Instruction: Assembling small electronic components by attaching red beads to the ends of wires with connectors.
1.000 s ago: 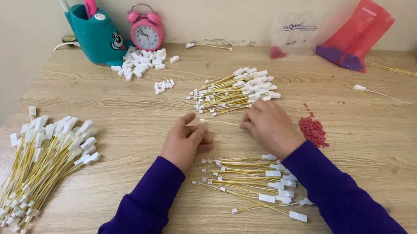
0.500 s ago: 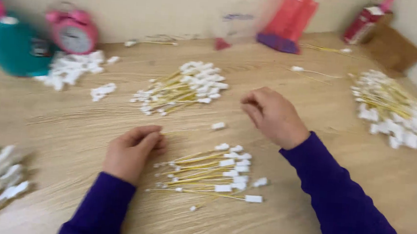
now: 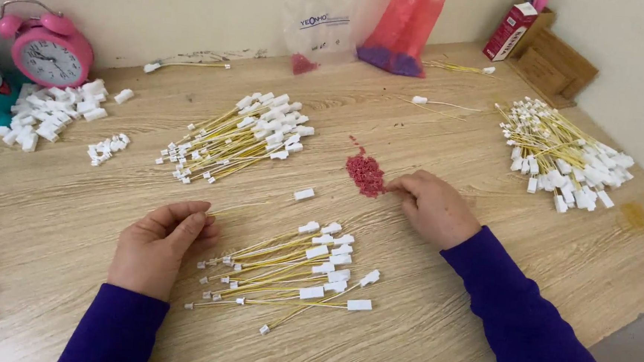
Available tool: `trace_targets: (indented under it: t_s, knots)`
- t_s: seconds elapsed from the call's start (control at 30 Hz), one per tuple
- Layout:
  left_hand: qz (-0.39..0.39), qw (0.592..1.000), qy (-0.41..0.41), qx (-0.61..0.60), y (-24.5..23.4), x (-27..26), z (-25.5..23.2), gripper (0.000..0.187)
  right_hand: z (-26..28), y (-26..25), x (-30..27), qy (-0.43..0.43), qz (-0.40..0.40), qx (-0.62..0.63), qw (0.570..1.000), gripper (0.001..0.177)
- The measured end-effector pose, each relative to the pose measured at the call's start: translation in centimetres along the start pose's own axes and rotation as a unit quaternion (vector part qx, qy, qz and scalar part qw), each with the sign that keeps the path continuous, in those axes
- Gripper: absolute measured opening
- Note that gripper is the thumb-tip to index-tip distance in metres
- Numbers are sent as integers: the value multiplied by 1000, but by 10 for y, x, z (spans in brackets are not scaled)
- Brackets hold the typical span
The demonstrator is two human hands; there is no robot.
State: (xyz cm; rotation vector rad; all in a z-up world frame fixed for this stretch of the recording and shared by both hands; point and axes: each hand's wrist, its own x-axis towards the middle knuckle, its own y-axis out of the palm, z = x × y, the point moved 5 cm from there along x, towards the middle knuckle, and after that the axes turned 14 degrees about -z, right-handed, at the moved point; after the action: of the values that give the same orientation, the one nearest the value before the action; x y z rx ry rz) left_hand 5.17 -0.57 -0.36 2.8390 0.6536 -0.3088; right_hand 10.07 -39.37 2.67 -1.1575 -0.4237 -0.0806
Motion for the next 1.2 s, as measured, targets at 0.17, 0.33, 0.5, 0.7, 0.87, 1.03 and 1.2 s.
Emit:
trace_targets:
  t_s: [0.17, 0.33, 0.5, 0.7, 0.87, 1.03, 1.2]
  knots:
    - [-12, 999, -22, 20, 1, -4, -3, 17, 10, -5, -2, 7, 12, 1, 1000, 26]
    - [-5, 1000, -13, 15, -1, 1, 2, 17, 5, -6, -2, 27, -4, 18, 999, 19]
    - [-10, 999, -18, 30, 1, -4, -4, 17, 3, -7, -3, 78, 23, 23, 996, 18]
    - [0, 1000, -14, 27, 1, -2, -2, 17, -5, 0, -6, 149, 51, 122, 980, 15]
    - [0, 998, 39, 42, 1, -4, -2, 21, 1, -4, -9, 166, 35, 113, 979, 22]
    - [0, 999, 38, 38, 2, -4, -2, 21, 17, -9, -3, 129, 30, 60, 989, 19]
    - [5, 998, 41, 46, 2, -5, -5, 21, 30, -11, 0, 80, 24, -15, 996, 15]
